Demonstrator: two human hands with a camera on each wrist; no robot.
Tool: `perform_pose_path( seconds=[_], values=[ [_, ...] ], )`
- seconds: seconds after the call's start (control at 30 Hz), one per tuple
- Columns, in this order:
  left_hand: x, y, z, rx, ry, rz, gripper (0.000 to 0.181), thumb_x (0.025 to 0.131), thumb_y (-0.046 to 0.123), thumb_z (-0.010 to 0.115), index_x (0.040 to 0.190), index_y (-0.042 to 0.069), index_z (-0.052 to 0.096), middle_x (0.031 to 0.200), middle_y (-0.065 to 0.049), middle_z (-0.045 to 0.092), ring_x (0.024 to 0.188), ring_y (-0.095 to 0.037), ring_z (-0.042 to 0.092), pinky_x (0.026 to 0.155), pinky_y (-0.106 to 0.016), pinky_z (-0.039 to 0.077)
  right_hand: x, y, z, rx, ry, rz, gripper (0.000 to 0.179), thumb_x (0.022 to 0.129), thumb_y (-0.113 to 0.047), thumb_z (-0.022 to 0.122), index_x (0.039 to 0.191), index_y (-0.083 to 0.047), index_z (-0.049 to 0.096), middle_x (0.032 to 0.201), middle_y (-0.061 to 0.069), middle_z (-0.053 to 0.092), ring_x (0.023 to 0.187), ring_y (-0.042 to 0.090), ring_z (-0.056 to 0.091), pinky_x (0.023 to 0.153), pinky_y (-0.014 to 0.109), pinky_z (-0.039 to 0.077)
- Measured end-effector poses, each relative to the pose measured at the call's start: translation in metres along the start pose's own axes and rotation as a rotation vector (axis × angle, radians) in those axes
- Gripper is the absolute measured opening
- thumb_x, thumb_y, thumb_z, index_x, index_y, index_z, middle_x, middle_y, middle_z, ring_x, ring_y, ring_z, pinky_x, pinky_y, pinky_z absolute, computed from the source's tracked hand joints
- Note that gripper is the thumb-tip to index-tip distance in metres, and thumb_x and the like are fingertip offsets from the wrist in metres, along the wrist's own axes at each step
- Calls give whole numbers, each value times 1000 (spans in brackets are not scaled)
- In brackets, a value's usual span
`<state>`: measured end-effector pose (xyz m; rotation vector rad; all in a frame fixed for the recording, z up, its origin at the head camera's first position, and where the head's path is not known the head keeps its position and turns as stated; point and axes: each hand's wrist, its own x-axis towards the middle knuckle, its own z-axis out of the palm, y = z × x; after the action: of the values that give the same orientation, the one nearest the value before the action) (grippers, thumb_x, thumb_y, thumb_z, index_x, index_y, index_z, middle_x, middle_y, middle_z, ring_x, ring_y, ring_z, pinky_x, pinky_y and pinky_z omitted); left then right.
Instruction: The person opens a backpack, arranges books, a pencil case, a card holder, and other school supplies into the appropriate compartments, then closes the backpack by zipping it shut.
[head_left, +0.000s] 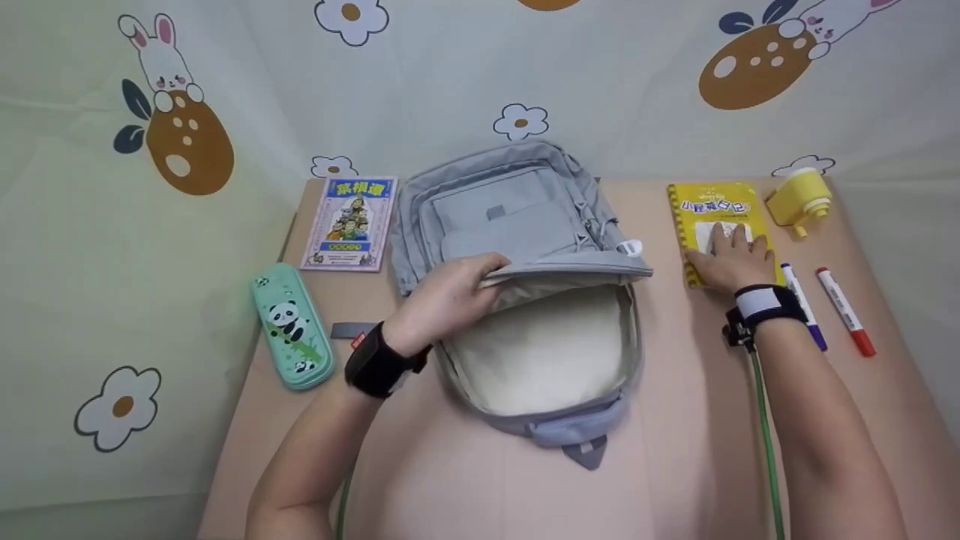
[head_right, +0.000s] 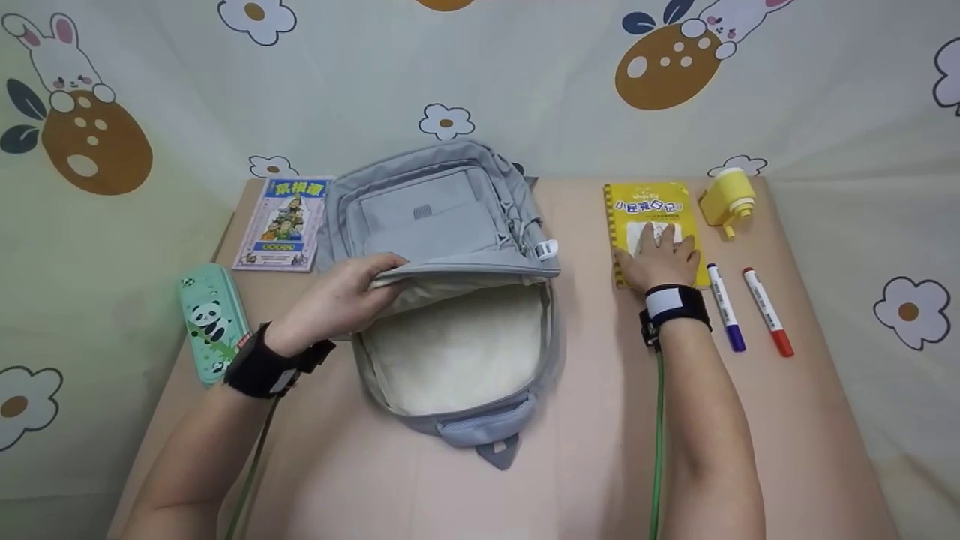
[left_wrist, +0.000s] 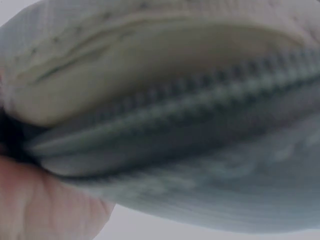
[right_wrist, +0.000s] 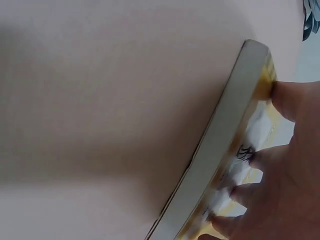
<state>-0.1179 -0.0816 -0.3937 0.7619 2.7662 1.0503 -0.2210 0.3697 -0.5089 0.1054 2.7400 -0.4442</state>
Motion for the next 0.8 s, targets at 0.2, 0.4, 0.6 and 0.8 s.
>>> perform_pose_path(
  seconds=[0.2,0.4,0.6,0.8],
  values=[
    [0,0,0,5,-10,-1,20,103,17,62,119,9,70,105,-4,74,83,-17,65,78,-38,54,-3,-4,9,-14,24,6,95,101,-68,28,161,0,-1,159,39,-11,139,68,-13,109,76,-7],
    [0,0,2,5,-11,14,20,104,17,60,119,8,70,104,-4,73,84,-17,65,79,-37,54,-8,-5,16,-32,31,2,97,101,-69,28,161,0,-2,159,39,-13,138,69,-14,111,74,-8],
    [1,0,2,4,-11,18,20,103,15,60,119,8,70,106,-5,74,86,-17,66,81,-38,54,-14,-5,18,-40,29,-14,96,101,-68,29,160,1,-1,159,38,-12,140,67,-14,112,72,-10],
    [0,1,3,-1,-13,17,20,101,11,60,118,8,70,107,-6,74,85,-17,65,80,-38,53,-20,-11,23,-60,34,-31,96,101,-67,30,160,3,0,160,38,-9,142,65,-13,113,71,-7]
  ],
)
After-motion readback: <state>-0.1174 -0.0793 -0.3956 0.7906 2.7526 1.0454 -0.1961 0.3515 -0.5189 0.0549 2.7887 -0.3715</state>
